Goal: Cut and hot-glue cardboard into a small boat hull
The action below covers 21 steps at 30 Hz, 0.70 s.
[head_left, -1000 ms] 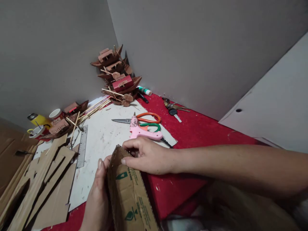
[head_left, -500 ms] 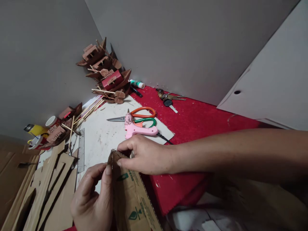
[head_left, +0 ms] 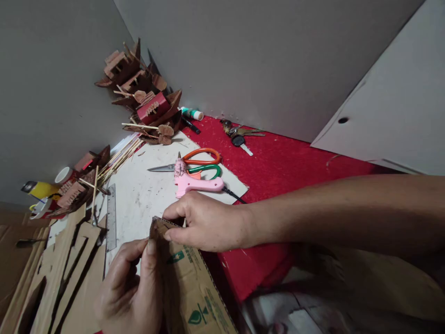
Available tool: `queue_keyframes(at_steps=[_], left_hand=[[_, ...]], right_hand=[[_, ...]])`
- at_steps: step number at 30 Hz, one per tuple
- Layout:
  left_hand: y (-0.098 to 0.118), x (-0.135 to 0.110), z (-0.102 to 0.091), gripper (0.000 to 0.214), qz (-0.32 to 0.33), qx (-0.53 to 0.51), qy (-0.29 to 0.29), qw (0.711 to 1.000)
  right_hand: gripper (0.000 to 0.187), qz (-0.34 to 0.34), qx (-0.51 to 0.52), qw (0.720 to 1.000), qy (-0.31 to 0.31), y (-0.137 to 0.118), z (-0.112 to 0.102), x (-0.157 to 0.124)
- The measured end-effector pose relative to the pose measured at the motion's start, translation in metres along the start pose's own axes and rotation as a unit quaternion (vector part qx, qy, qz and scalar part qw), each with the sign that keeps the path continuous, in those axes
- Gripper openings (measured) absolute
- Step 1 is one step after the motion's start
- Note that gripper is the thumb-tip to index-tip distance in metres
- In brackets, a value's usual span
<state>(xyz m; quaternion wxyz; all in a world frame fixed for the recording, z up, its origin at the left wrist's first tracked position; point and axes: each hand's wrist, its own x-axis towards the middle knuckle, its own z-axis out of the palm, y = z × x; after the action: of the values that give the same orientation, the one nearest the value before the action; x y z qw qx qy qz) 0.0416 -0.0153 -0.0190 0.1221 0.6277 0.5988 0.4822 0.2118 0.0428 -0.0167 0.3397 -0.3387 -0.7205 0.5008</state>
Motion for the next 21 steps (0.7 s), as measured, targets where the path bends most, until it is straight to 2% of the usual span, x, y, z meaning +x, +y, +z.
queue_keyframes(at_steps=[2,5,9,15,21], left_hand=[[-0.003,0.003,-0.001,0.010,0.014,-0.021,-0.035,0.999],[-0.004,0.006,-0.001,0.009,-0.015,-0.032,-0.062,0.997],[-0.004,0.008,0.000,0.014,-0.031,-0.040,-0.061,0.997],[-0.009,0.007,0.000,0.006,0.017,-0.031,-0.080,0.996],[-0.014,0.005,-0.003,0.006,0.028,-0.017,-0.079,0.996]], right_hand=[[0.025,0.005,-0.005,1.000,-0.014,-0.001,-0.001,0.000],[0.022,0.002,-0.018,0.999,-0.029,-0.003,-0.003,0.000],[0.024,-0.011,-0.053,0.998,-0.027,-0.003,-0.003,0.000],[0.020,-0.023,-0.073,0.996,-0.037,0.001,-0.001,0.000],[0.015,0.022,-0.067,0.993,-0.100,-0.003,-0.006,0.001]])
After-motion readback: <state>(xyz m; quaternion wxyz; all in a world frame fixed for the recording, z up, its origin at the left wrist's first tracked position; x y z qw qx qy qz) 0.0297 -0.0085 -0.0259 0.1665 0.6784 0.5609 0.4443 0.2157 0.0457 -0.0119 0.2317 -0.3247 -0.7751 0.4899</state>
